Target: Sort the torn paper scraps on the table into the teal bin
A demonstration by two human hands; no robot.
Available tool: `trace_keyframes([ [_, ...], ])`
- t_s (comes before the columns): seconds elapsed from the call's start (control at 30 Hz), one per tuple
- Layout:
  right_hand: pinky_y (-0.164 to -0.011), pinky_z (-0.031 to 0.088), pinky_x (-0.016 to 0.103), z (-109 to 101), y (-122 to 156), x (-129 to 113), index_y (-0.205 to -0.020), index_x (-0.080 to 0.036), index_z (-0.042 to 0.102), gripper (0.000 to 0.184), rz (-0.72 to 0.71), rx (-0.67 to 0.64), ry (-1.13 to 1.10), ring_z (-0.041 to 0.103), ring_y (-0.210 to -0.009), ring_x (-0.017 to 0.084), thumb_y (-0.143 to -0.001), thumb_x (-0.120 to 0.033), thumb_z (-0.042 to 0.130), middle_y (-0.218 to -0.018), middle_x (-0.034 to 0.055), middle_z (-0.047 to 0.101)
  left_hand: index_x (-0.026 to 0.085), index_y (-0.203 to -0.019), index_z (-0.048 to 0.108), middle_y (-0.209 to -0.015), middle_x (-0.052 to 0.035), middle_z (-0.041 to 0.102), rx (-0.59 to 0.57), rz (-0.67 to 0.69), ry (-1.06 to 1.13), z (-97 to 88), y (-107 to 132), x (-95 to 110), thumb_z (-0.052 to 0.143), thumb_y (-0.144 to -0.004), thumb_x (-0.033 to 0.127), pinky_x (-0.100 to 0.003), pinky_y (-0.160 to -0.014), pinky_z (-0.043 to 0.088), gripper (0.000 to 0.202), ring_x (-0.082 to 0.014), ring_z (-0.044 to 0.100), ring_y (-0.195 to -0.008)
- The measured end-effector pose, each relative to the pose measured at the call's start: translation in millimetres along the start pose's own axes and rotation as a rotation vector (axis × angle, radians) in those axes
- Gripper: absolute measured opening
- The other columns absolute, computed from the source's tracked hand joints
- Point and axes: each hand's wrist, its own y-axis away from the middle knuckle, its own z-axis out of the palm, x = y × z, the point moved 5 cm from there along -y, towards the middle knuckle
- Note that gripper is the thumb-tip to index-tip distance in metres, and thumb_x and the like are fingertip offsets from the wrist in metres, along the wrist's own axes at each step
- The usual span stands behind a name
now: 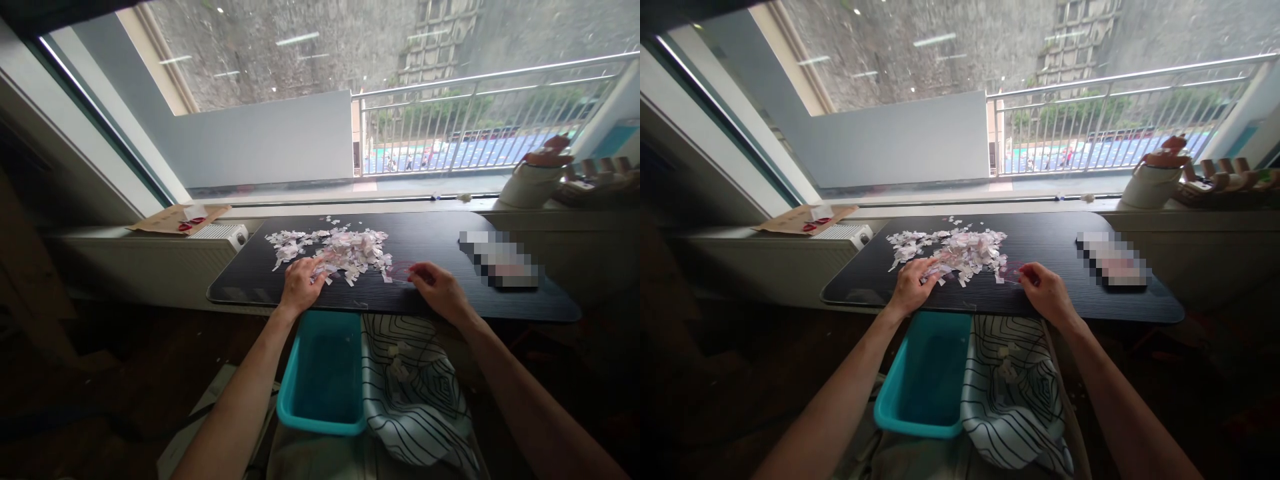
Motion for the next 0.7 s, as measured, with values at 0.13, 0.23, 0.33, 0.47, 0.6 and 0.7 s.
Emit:
trace_keyframes([
  [0.13, -0.069, 0.047, 0.032, -7, 7, -6, -0.087, -0.02, 0.065, 0.019, -0.017, -0.025, 0.028, 0.061, -0.069, 0.018, -0.077, -0.035, 0.059, -0.076, 0.0025, 0.069, 0.021, -0.115, 0.061, -0.11, -0.0068, 0.064, 0.001, -0.005, 0.004, -1.2, 0, 1, 0.053, -0.085, 0.03, -0.039, -0.096, 0.04, 0.032, -0.0249, 0.055, -0.106],
  [0.23, -0.069, 0.047, 0.032, -13, 12, -11, -0.087, -0.02, 0.065, 0.019, -0.024, -0.018, 0.012, 0.061, -0.07, 0.018, -0.077, -0.034, 0.058, -0.076, 0.0028, 0.069, 0.02, -0.115, 0.06, -0.109, -0.0074, 0.064, 0.0, -0.009, 0.009, -1.2, 0, 1, 0.053, -0.085, 0.031, -0.039, -0.095, 0.04, 0.032, -0.0256, 0.056, -0.106],
  [0.33, -0.07, 0.047, 0.031, -14, 16, -15, -0.087, -0.019, 0.065, 0.018, -0.012, -0.06, 0.014, 0.062, -0.07, 0.017, -0.076, -0.032, 0.058, -0.076, 0.0026, 0.069, 0.019, -0.115, 0.06, -0.109, -0.0077, 0.064, -0.001, -0.009, 0.014, -1.5, -1, 1, 0.053, -0.085, 0.03, -0.04, -0.095, 0.04, 0.033, -0.0258, 0.056, -0.106],
  [0.47, -0.07, 0.048, 0.031, -17, 18, -17, -0.087, -0.019, 0.065, 0.019, 0.002, -0.041, 0.011, 0.062, -0.07, 0.017, -0.076, -0.033, 0.059, -0.076, 0.0027, 0.069, 0.019, -0.114, 0.06, -0.106, -0.0074, 0.065, 0.0, -0.007, 0.022, -2.0, -1, 2, 0.053, -0.085, 0.031, -0.039, -0.093, 0.04, 0.033, -0.0256, 0.057, -0.103],
  [0.6, -0.07, 0.048, 0.031, -17, 22, -18, -0.085, -0.02, 0.065, 0.016, -0.004, -0.095, 0.028, 0.063, -0.07, 0.018, -0.076, -0.032, 0.059, -0.077, 0.0026, 0.069, 0.018, -0.114, 0.059, -0.102, -0.0065, 0.065, 0.008, -0.013, 0.032, -2.0, -1, 1, 0.054, -0.084, 0.03, -0.039, -0.093, 0.041, 0.033, -0.0247, 0.057, -0.099],
  [0.7, -0.071, 0.049, 0.031, -14, 19, -17, -0.087, -0.02, 0.065, 0.017, -0.024, -0.086, 0.008, 0.063, -0.072, 0.018, -0.077, -0.033, 0.059, -0.079, 0.0029, 0.07, 0.019, -0.114, 0.058, -0.101, -0.0057, 0.065, 0.005, -0.01, 0.04, -1.4, 0, 1, 0.054, -0.084, 0.03, -0.038, -0.092, 0.041, 0.033, -0.0242, 0.057, -0.098],
])
